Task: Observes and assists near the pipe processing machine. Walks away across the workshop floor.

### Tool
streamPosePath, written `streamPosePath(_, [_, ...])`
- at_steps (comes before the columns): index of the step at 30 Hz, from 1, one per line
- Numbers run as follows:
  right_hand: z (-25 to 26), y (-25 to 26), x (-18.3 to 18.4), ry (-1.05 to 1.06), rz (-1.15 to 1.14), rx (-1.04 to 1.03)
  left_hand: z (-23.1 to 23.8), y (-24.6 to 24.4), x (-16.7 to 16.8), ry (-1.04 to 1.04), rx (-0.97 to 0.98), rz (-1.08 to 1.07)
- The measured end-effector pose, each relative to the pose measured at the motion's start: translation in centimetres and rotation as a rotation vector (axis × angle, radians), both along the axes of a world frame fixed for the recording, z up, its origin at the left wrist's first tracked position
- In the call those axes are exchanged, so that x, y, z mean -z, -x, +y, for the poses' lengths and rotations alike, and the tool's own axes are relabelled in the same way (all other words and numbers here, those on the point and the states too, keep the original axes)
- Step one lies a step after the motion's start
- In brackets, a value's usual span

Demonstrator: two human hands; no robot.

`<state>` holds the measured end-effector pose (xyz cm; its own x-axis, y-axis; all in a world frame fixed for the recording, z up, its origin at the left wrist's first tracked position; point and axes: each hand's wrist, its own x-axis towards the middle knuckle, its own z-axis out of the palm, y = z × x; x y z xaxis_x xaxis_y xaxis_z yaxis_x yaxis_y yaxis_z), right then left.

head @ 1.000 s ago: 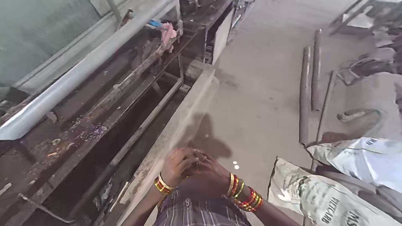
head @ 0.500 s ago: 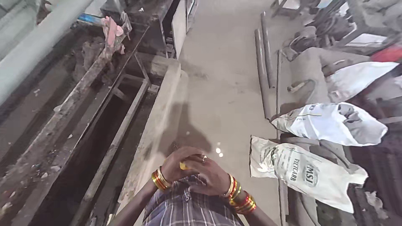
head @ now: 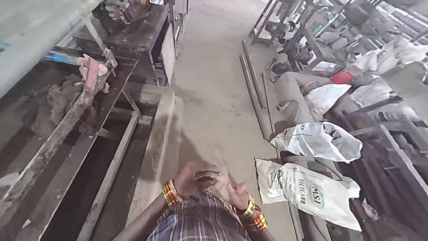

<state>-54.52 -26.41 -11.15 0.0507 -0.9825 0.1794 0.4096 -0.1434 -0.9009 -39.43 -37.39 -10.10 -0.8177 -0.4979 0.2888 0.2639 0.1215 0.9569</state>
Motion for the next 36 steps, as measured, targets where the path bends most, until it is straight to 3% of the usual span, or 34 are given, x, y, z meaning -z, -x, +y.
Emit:
streamPosePath(7, [-3.4, 1.6, 2.3, 0.012, -0.173, 0.166, -6.3, 3.8, -0.9, 0.019, 0.074, -0.216])
streamPosePath(12, [-5.2, 5.6, 3.7, -0.112, -0.256, 0.324, -10.2, 10.0, 0.4, 0.279, 0.149, -0.26])
streamPosePath(16, [-9.0, 13.0, 4.7, -0.093, -0.285, 0.285, -13.5, 17.7, 1.0, 0.466, 0.146, -0.282])
streamPosePath(19, [-12.2, 19.8, 3.5, -0.045, -0.239, 0.204, -15.4, 23.9, 0.5, 0.577, 0.077, -0.252])
streamPosePath(25, [-16.2, 32.1, 1.3, -0.01, -0.199, 0.108, -18.3, 35.1, 0.1, 0.534, 0.064, -0.148])
streamPosePath(30, [-17.4, 38.0, 1.2, 0.026, -0.226, 0.136, -19.9, 41.4, -0.4, 0.52, 0.084, -0.115])
streamPosePath(36, [-17.6, 42.3, 3.7, 0.011, -0.349, 0.385, -21.5, 48.4, 0.9, 0.606, 0.143, -0.021])
